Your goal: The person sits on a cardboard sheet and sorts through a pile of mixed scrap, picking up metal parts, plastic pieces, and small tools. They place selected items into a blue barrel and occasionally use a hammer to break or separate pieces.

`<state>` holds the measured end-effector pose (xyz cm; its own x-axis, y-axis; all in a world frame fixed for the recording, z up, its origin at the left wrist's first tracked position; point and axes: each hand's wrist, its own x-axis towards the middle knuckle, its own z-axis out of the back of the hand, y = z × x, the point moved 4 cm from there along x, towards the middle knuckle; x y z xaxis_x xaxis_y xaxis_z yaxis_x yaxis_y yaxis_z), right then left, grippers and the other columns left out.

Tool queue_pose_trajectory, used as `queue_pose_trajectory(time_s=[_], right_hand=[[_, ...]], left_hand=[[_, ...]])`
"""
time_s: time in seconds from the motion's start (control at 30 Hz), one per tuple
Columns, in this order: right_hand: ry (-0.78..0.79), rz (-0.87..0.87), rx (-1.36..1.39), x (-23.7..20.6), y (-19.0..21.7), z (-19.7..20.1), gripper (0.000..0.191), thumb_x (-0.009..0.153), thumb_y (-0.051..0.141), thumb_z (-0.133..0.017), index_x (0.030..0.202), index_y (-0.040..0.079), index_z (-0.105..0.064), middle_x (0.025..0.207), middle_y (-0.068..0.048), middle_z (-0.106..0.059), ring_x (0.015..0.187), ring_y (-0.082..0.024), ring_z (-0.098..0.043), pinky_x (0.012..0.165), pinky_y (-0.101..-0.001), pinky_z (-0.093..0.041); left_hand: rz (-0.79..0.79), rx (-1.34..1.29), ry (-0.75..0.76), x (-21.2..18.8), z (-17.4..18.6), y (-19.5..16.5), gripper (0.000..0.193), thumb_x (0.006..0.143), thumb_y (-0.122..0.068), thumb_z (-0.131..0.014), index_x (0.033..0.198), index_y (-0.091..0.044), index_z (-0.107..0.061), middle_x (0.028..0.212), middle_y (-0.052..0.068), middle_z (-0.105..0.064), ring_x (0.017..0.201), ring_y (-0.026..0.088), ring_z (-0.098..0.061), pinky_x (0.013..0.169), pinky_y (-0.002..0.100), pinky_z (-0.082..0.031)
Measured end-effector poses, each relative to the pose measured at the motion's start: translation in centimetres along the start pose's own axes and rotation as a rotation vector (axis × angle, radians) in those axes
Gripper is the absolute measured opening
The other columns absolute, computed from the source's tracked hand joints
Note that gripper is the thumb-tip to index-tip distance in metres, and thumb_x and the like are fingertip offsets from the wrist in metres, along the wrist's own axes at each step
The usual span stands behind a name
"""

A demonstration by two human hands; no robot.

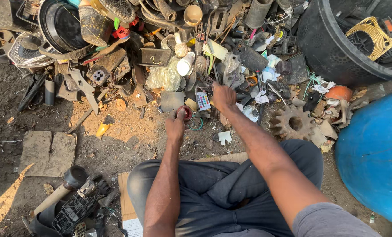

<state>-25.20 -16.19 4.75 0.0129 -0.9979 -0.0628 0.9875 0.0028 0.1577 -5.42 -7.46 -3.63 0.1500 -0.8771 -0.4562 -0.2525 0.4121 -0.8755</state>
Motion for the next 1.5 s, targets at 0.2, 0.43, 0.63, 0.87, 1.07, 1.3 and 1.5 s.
queue_pose_trajectory(time_s=[0.2,0.43,0.63,0.87,1.07,1.3,1.5], right_hand=[[-0.05,0.067,0.271,-4.5,-6.9,4.7,0.024,0.104,0.034,-0.062,0.112,0.015,-0.074,0.07,-0.007,-0.065,0.056,-0.024,-0.06,0.054,-0.0437,-0.048],[-0.129,-0.234,0.619,-14.1,-15.3,9.1,0.026,0.102,0.031,-0.069,0.098,0.006,-0.073,0.07,-0.008,-0.069,0.056,-0.01,-0.061,0.055,-0.0318,-0.048],[-0.969,-0.282,1.863,-20.2,-21.4,17.9,0.024,0.099,0.019,-0.069,0.113,0.003,-0.058,0.079,-0.01,-0.064,0.061,-0.024,-0.068,0.052,-0.0384,-0.059],[-0.156,0.023,0.346,-6.6,-9.3,7.2,0.065,0.097,0.029,-0.078,0.148,0.0,-0.048,0.146,-0.025,-0.051,0.13,-0.041,-0.053,0.106,-0.0515,-0.043],[0.155,-0.395,0.738,-3.0,-4.0,3.9,0.029,0.098,0.027,-0.065,0.109,0.002,-0.074,0.089,-0.01,-0.075,0.065,-0.017,-0.066,0.059,-0.0375,-0.053],[0.182,-0.423,1.353,-19.3,-3.7,3.8,0.025,0.095,0.02,-0.064,0.106,-0.002,-0.07,0.065,-0.004,-0.06,0.045,-0.011,-0.052,0.039,-0.0287,-0.041],[0.352,-0.466,1.566,-30.0,-8.6,2.1,0.03,0.1,0.019,-0.061,0.11,-0.009,-0.066,0.062,-0.003,-0.052,0.042,-0.012,-0.045,0.041,-0.0276,-0.037]], left_hand=[[0.085,-0.296,0.128,0.0,-0.4,-0.2,0.037,0.098,-0.023,-0.058,0.126,0.001,-0.063,0.103,0.015,-0.073,0.081,0.024,-0.075,0.06,0.033,-0.061],[0.078,-0.284,0.174,-1.0,-0.9,-0.6,0.035,0.1,-0.023,-0.056,0.125,0.001,-0.063,0.1,0.015,-0.072,0.077,0.024,-0.074,0.061,0.032,-0.062],[0.043,-0.215,0.193,-2.4,-1.2,-0.1,0.038,0.099,-0.025,-0.059,0.127,0.0,-0.067,0.095,0.012,-0.074,0.073,0.019,-0.072,0.059,0.029,-0.06],[0.019,-0.051,0.156,-3.6,-1.8,-0.4,0.039,0.096,-0.024,-0.063,0.128,-0.002,-0.069,0.093,0.012,-0.074,0.074,0.018,-0.071,0.058,0.03,-0.062],[0.062,-0.053,0.046,-4.2,1.8,-0.6,0.038,0.097,-0.023,-0.062,0.124,0.004,-0.066,0.092,0.015,-0.074,0.069,0.022,-0.072,0.055,0.032,-0.059],[0.024,-0.09,0.07,-1.3,-0.9,-0.9,0.035,0.099,-0.027,-0.06,0.122,-0.001,-0.067,0.092,0.011,-0.075,0.069,0.018,-0.072,0.055,0.029,-0.056],[0.066,-0.089,0.142,-1.8,-1.4,-0.1,0.039,0.099,-0.027,-0.059,0.126,0.0,-0.065,0.092,0.011,-0.074,0.071,0.018,-0.072,0.057,0.03,-0.058]])
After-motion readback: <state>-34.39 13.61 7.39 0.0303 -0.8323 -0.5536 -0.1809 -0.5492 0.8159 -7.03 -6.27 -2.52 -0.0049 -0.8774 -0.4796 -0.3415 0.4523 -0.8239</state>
